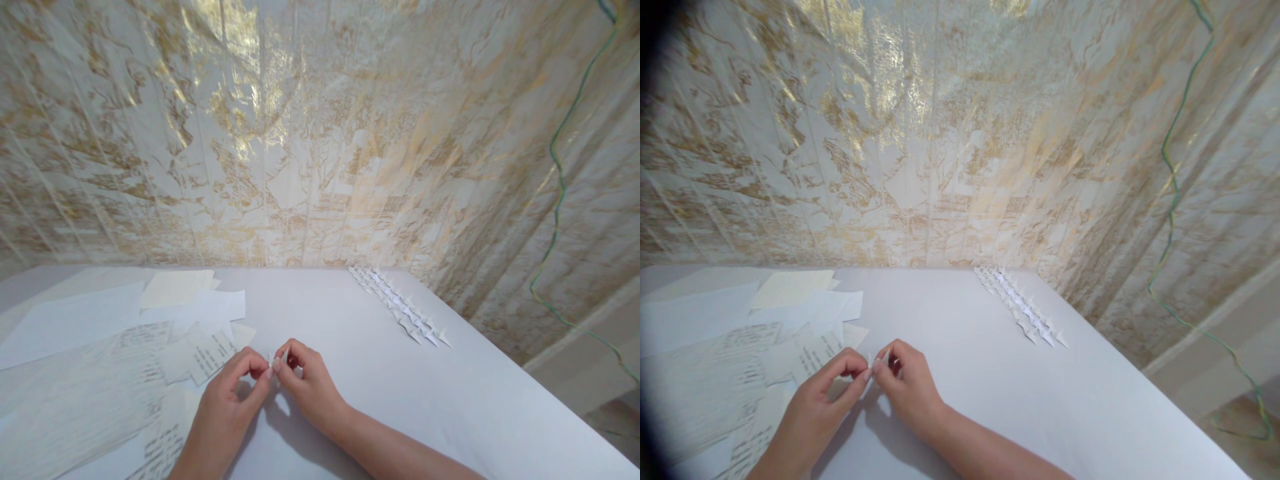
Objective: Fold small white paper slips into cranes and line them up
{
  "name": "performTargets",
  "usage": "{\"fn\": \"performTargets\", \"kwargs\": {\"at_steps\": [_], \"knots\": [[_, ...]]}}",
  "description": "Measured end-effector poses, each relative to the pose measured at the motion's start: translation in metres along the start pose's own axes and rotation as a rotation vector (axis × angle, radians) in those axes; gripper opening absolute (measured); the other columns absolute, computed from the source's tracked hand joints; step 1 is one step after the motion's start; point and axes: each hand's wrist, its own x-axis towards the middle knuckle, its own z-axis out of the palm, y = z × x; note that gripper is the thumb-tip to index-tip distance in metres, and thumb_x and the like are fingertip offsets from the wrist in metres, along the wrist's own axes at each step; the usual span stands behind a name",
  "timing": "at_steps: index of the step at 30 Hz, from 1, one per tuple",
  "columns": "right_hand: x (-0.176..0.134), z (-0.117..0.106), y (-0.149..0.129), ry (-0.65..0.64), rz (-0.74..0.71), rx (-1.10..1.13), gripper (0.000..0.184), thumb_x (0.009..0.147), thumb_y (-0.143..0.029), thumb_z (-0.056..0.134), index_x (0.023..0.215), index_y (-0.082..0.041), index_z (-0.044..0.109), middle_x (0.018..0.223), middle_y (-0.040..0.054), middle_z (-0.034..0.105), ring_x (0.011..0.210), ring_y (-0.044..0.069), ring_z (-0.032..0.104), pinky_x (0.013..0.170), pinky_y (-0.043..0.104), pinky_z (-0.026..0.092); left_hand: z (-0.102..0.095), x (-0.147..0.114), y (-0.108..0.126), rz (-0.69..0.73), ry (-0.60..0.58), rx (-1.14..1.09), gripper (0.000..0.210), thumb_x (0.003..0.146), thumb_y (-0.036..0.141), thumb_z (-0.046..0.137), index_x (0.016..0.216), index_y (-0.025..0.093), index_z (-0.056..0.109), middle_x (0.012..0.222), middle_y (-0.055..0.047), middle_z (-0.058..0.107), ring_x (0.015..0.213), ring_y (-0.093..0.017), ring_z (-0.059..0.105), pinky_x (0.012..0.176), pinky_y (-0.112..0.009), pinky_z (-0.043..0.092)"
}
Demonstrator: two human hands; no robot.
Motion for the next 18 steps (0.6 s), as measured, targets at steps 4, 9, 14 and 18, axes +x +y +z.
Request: {"fn": "performTargets", "kwargs": {"at_steps": [4, 9, 14, 18], "knots": [[0.003, 0.0, 0.004, -0.014, 0.086, 0.225, 0.033, 0.082, -0.05, 0.071, 0.078, -0.019, 0.062, 0.069, -0.0019, 0.056, 0.064, 0.014, 0.046, 0.065, 0.028, 0.035, 0.0, -0.002, -0.003, 0.022, 0.01, 0.016, 0.022, 0.084, 0.045, 0.06, 0.071, 0.027, 0.059, 0.072, 0.005, 0.059, 0.074, -0.019, 0.055, 0.074, -0.028, 0.043], [0.006, -0.001, 0.008, 0.019, 0.159, 0.394, 0.048, 0.07, -0.063, 0.081, 0.076, -0.018, 0.064, 0.067, -0.0021, 0.056, 0.06, 0.012, 0.045, 0.061, 0.027, 0.035, 0.0, -0.003, -0.002, 0.01, 0.023, 0.043, 0.018, 0.083, 0.044, 0.064, 0.078, 0.028, 0.062, 0.076, 0.005, 0.062, 0.079, -0.02, 0.059, 0.078, -0.03, 0.044], [0.003, 0.002, 0.006, -0.016, 0.155, 0.418, 0.049, 0.071, -0.065, 0.081, 0.077, -0.019, 0.064, 0.068, -0.0024, 0.057, 0.06, 0.012, 0.047, 0.062, 0.027, 0.037, -0.001, -0.003, -0.003, 0.014, 0.031, 0.041, 0.022, 0.084, 0.047, 0.064, 0.077, 0.027, 0.061, 0.075, 0.005, 0.061, 0.077, -0.02, 0.06, 0.076, -0.029, 0.045], [0.003, 0.003, 0.011, -0.012, 0.15, 0.375, 0.046, 0.074, -0.062, 0.079, 0.077, -0.019, 0.065, 0.069, -0.0019, 0.058, 0.06, 0.011, 0.044, 0.062, 0.028, 0.034, -0.001, -0.003, -0.004, 0.031, 0.064, 0.037, 0.022, 0.084, 0.049, 0.065, 0.083, 0.028, 0.061, 0.079, 0.005, 0.061, 0.081, -0.02, 0.059, 0.078, -0.029, 0.044]]}}
